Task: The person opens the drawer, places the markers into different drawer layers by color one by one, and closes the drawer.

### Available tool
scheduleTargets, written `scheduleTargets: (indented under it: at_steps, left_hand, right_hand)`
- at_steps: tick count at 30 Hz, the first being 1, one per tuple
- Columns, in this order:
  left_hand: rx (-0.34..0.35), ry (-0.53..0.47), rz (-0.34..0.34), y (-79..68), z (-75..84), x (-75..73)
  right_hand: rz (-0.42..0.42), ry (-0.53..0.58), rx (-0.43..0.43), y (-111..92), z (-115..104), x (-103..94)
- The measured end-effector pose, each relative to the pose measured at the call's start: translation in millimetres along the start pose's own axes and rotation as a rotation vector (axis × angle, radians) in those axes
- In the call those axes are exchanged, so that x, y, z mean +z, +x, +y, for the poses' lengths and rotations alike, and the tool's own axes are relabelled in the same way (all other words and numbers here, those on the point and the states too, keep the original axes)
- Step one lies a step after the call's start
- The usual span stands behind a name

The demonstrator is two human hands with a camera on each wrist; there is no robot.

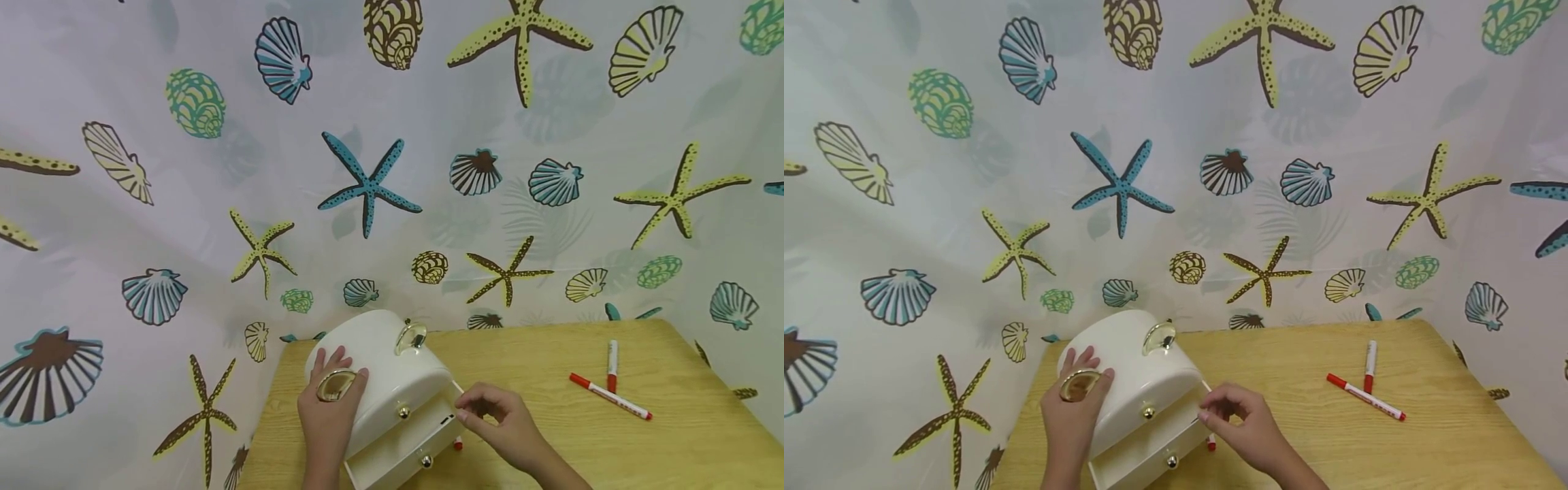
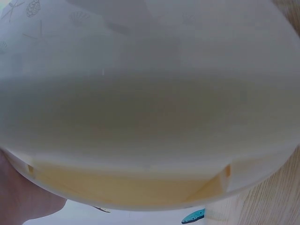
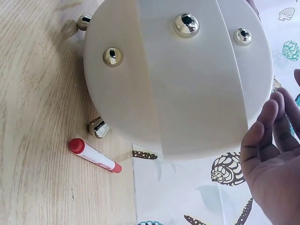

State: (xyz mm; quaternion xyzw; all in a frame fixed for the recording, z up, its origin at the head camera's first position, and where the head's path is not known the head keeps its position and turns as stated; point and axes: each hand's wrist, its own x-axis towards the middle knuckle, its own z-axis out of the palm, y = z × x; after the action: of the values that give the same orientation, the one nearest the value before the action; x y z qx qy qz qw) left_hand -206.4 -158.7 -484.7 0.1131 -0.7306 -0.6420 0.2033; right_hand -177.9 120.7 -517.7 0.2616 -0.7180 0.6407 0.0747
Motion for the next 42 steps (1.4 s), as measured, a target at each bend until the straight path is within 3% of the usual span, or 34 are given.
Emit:
scheduleTargets:
  at_steps: [5,9,14,21,32,42]
  left_hand:
    - [0.005,-0.003,0.003,-0.4,0.4,-0.2]
    - [0.001,-0.001,0.002,-0.5,0.5,0.0]
    - [-0.007,0.007,0.003,0.1,1.3,0.0]
    - [-0.007,0.01,-0.002,-0.6,3.1,-0.4]
    - [0.002,0.007,-0.001,0.8,-1.4,0.5]
    - [0.006,0.016,0.001,1.2,-1.7,1.1]
  right_hand:
    - [-0.064,0.037,-0.032,-3,3,2.2]
    - [-0.122,0.09,-0.005,-7,8,4.2]
    - [-0.174,0.175,0.06,-11,16,7.6]
    - [-0.257,0.208,0.149,-20,26,18.1]
    - [-0.419,0.189,0.444,-22,30,31.0]
    - [-0.459,0.223,0.489,-23,34,40.2]
